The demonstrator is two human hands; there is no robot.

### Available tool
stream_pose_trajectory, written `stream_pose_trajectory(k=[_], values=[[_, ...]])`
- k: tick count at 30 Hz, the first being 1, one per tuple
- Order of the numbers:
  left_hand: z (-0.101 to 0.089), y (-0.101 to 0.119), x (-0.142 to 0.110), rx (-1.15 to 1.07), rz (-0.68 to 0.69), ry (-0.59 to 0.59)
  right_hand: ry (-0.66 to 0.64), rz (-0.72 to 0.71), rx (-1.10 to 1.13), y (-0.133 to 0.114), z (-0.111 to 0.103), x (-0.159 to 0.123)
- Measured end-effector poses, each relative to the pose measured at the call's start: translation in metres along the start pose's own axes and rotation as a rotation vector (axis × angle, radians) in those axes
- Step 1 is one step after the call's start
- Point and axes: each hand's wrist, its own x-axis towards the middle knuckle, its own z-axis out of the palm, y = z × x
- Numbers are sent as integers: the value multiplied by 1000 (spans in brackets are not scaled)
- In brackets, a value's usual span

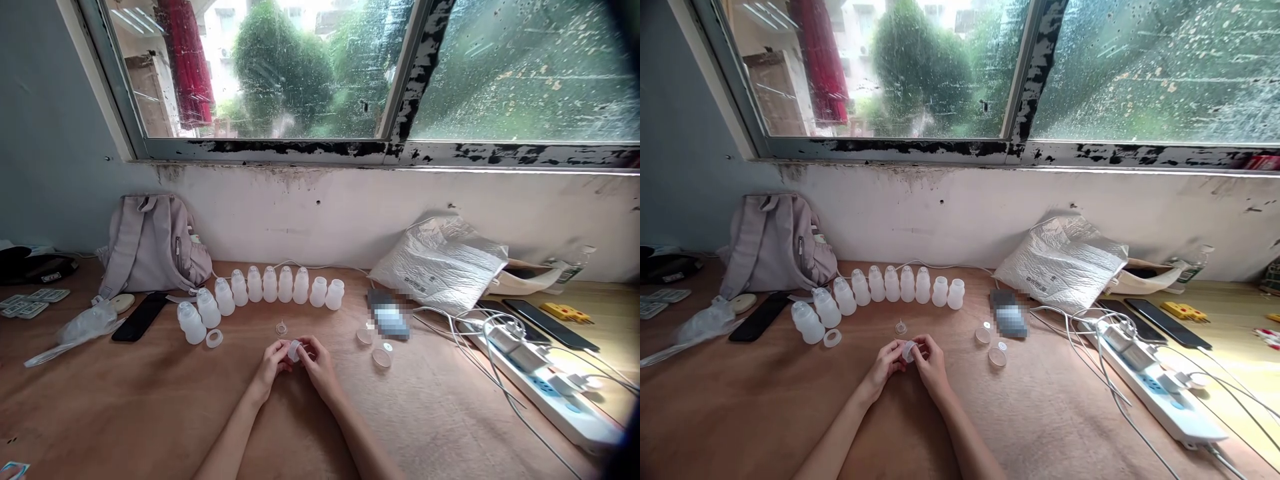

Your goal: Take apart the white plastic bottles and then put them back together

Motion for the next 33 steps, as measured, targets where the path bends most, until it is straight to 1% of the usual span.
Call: stream_pose_trajectory(k=[2, 4, 7, 13, 18, 20, 22, 24, 25, 27, 29, 31, 33], values=[[0, 0, -1, -4, 6, -28, 8, 10, -7, 2, -1, 1], [0, 0, -1, -3, 8, -25, 9, 10, -19, 4, -1, 1], [1, -3, 1, 28, 17, -3, 9, -9, -30, 7, -1, 1], [0, -14, 6, 208, 88, 72, 10, -32, -85, 3, -2, -2], [-1, -22, 7, 327, 178, 88, -11, -42, -72, 5, -6, -3], [-1, -23, 6, 333, 187, 102, -27, -21, -52, 6, -8, -2], [-2, -22, 6, 301, 170, 137, -80, -6, -50, 4, -12, 3], [-2, -19, 5, 257, 148, 171, -90, -18, -75, -2, -18, 14], [-2, -18, 5, 240, 141, 181, -32, -42, -101, -6, -22, 23], [-1, -15, 3, 225, 135, 189, 151, -88, -189, -15, -30, 44], [-1, -14, 1, 227, 139, 186, 260, -116, -322, -20, -38, 69], [0, -13, -1, 238, 148, 184, 269, -84, -484, -22, -45, 91], [1, -14, -2, 259, 160, 181, 198, 35, -597, -19, -49, 107]])
